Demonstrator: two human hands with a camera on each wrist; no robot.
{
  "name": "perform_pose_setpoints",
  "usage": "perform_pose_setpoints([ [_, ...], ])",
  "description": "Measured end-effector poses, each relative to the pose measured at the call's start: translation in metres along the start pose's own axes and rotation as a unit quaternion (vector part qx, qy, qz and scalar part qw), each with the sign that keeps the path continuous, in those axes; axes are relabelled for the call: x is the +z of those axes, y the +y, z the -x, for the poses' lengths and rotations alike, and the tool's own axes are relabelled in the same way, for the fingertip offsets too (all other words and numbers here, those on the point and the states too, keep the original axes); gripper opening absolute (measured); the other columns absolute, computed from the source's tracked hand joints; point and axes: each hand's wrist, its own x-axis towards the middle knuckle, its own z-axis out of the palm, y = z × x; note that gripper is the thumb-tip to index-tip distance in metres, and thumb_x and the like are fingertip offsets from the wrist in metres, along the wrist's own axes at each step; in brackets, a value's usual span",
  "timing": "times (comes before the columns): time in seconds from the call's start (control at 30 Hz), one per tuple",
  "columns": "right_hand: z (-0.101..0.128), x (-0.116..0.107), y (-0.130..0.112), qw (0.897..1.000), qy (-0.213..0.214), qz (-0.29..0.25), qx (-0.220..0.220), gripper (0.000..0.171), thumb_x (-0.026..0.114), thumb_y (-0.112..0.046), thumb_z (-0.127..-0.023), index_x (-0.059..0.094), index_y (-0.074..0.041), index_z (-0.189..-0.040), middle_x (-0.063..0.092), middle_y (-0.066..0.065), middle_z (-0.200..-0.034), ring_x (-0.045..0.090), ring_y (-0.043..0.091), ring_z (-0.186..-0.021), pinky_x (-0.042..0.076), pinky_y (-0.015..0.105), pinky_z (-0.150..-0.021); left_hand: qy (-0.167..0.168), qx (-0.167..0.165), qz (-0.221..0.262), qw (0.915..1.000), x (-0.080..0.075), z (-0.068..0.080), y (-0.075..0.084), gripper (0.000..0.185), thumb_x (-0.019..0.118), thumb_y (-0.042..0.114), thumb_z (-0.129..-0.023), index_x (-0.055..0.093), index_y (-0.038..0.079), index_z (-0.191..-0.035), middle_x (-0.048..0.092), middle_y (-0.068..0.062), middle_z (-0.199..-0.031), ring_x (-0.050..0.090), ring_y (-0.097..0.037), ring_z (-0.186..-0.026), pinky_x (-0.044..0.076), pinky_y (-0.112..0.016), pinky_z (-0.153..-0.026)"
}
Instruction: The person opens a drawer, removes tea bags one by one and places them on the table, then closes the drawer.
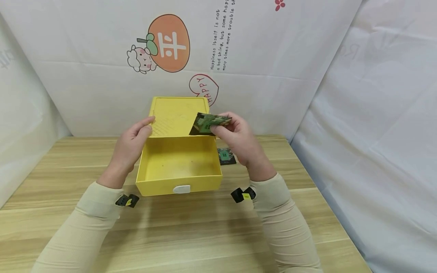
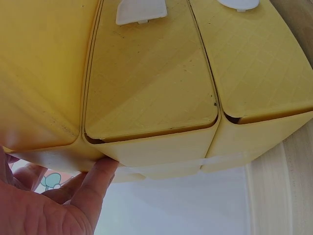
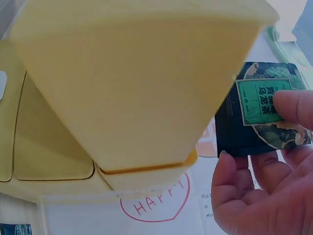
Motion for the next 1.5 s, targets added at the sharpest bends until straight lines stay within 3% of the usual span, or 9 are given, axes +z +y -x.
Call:
perform_pose_setpoints([
  [0.23,-0.003,-0.010,0.004,0.999,0.041,-0.025,-0.005,0.017,0.062,-0.005,-0.101,0.066,-0.016,-0.114,0.068,-0.004,-0.107,0.062,0.011,-0.097,0.054,0.024,-0.085,-0.002,0.001,-0.005,1.0000,-0.001,0.000,0.000,0.050,0.041,0.049,-0.108,0.058,0.031,-0.151,0.046,-0.004,-0.070,0.026,-0.013,-0.052,0.031,-0.035,-0.055],
  [0.47,-0.007,-0.020,0.010,0.994,0.060,-0.089,0.019,0.026,0.060,-0.010,-0.105,0.065,-0.016,-0.130,0.066,0.001,-0.116,0.066,0.013,-0.098,0.058,0.025,-0.080,-0.002,0.000,-0.006,1.0000,-0.001,-0.001,-0.001,0.050,0.041,0.050,-0.107,0.058,0.031,-0.151,0.043,-0.003,-0.067,0.026,-0.014,-0.052,0.031,-0.036,-0.055],
  [0.93,-0.015,-0.038,0.034,0.985,0.124,-0.101,0.060,0.027,0.066,-0.024,-0.104,0.060,-0.018,-0.130,0.062,0.003,-0.110,0.063,0.012,-0.085,0.054,0.020,-0.062,0.001,0.000,-0.002,1.0000,0.000,-0.001,-0.001,0.050,0.042,0.049,-0.107,0.058,0.031,-0.150,0.046,-0.004,-0.067,0.025,-0.013,-0.050,0.029,-0.034,-0.053],
  [1.1,-0.019,-0.046,0.050,0.979,0.149,-0.111,0.078,0.025,0.071,-0.020,-0.101,0.060,-0.015,-0.123,0.066,0.002,-0.099,0.064,0.010,-0.078,0.054,0.018,-0.061,0.002,0.000,-0.002,1.0000,0.000,-0.001,0.000,0.050,0.042,0.049,-0.107,0.059,0.031,-0.150,0.044,-0.002,-0.065,0.025,-0.013,-0.051,0.029,-0.034,-0.053],
  [1.23,-0.021,-0.052,0.062,0.975,0.162,-0.108,0.104,0.026,0.072,-0.017,-0.100,0.058,-0.013,-0.121,0.067,0.002,-0.100,0.063,0.009,-0.078,0.054,0.018,-0.064,0.001,0.000,-0.004,1.0000,0.000,0.000,0.000,0.050,0.041,0.049,-0.107,0.059,0.031,-0.150,0.044,-0.002,-0.063,0.025,-0.014,-0.051,0.029,-0.035,-0.054],
  [1.5,-0.024,-0.060,0.080,0.971,0.168,-0.084,0.146,0.036,0.063,-0.009,-0.104,0.050,-0.008,-0.137,0.061,0.004,-0.115,0.061,0.010,-0.090,0.056,0.018,-0.072,-0.001,-0.001,-0.001,1.0000,0.000,-0.001,0.000,0.050,0.041,0.049,-0.107,0.059,0.032,-0.150,0.045,-0.002,-0.063,0.025,-0.013,-0.050,0.028,-0.034,-0.052],
])
